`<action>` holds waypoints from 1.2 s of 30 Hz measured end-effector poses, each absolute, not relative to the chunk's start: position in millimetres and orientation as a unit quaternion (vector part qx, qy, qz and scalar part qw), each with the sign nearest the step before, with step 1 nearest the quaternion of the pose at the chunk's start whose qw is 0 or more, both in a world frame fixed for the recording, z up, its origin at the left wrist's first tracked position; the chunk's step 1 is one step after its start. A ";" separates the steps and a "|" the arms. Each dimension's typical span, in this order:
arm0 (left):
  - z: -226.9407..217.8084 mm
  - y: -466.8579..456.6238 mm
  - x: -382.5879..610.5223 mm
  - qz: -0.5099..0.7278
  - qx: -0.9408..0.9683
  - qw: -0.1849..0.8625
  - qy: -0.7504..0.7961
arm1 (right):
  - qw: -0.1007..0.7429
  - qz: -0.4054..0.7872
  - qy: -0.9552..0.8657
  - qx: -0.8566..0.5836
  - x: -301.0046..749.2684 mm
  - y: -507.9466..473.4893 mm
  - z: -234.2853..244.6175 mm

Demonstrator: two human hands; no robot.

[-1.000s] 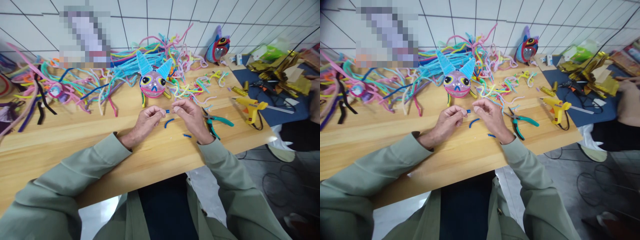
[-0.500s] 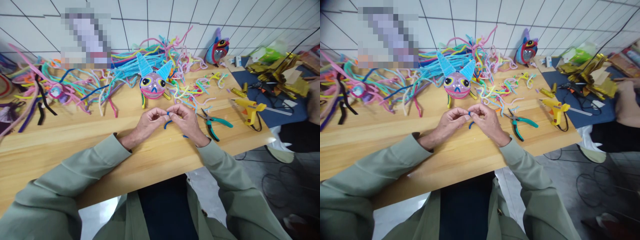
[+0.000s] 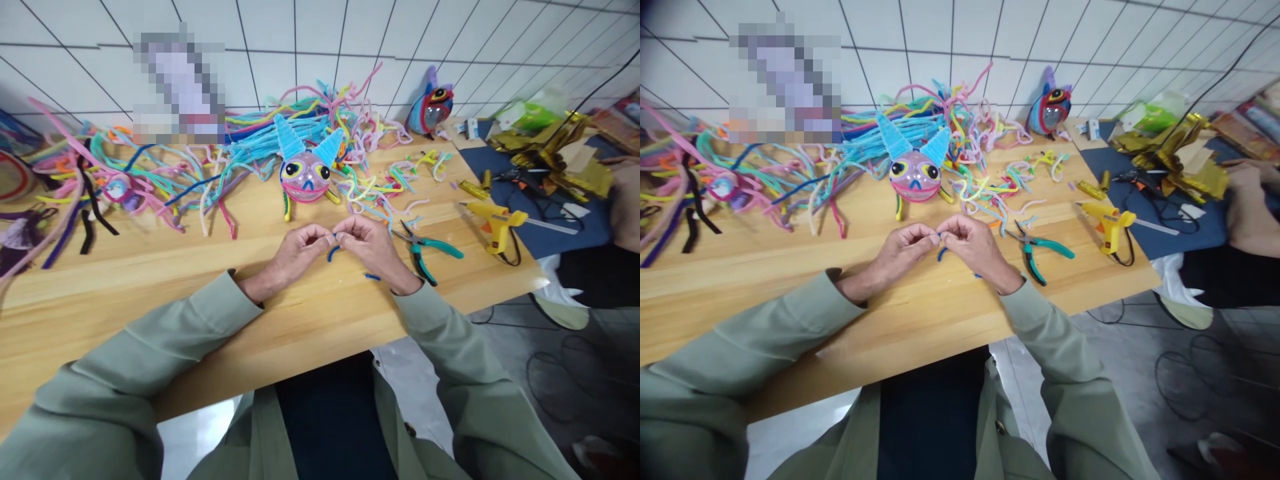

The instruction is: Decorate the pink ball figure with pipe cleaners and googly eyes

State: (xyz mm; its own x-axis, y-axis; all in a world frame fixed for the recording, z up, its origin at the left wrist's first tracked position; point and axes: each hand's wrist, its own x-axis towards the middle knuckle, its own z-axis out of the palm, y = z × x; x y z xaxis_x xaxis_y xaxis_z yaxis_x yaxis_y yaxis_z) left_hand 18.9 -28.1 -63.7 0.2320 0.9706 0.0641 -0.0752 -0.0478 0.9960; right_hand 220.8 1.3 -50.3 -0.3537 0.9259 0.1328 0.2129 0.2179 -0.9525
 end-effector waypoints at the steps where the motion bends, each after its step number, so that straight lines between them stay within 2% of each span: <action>1: -63.8 -28.3 18.4 0.462 0.558 0.558 0.404 | 0.378 0.462 -0.684 -0.419 221.7 1.4 -50.0; 13: -61.5 -27.3 14.2 0.380 0.589 0.576 0.421 | 0.342 0.418 -0.744 -0.394 229.4 -1.2 -40.1; 17: -62.8 -24.5 15.7 0.402 0.570 0.587 0.412 | 0.353 0.431 -0.731 -0.393 229.6 -0.2 -42.4; 20: -64.8 -23.0 16.9 0.439 0.523 0.597 0.421 | 0.393 0.451 -0.693 -0.403 228.2 0.7 -46.7; 24: -65.7 -23.6 17.8 0.472 0.471 0.609 0.430 | 0.432 0.418 -0.683 -0.414 224.3 0.7 -53.6; 30: -67.0 -25.8 16.4 0.459 0.459 0.621 0.438 | 0.419 0.346 -0.742 -0.393 222.7 -3.7 -57.4; 36: -64.6 -28.0 16.6 0.458 0.482 0.609 0.433 | 0.393 0.331 -0.762 -0.394 227.1 -4.3 -55.5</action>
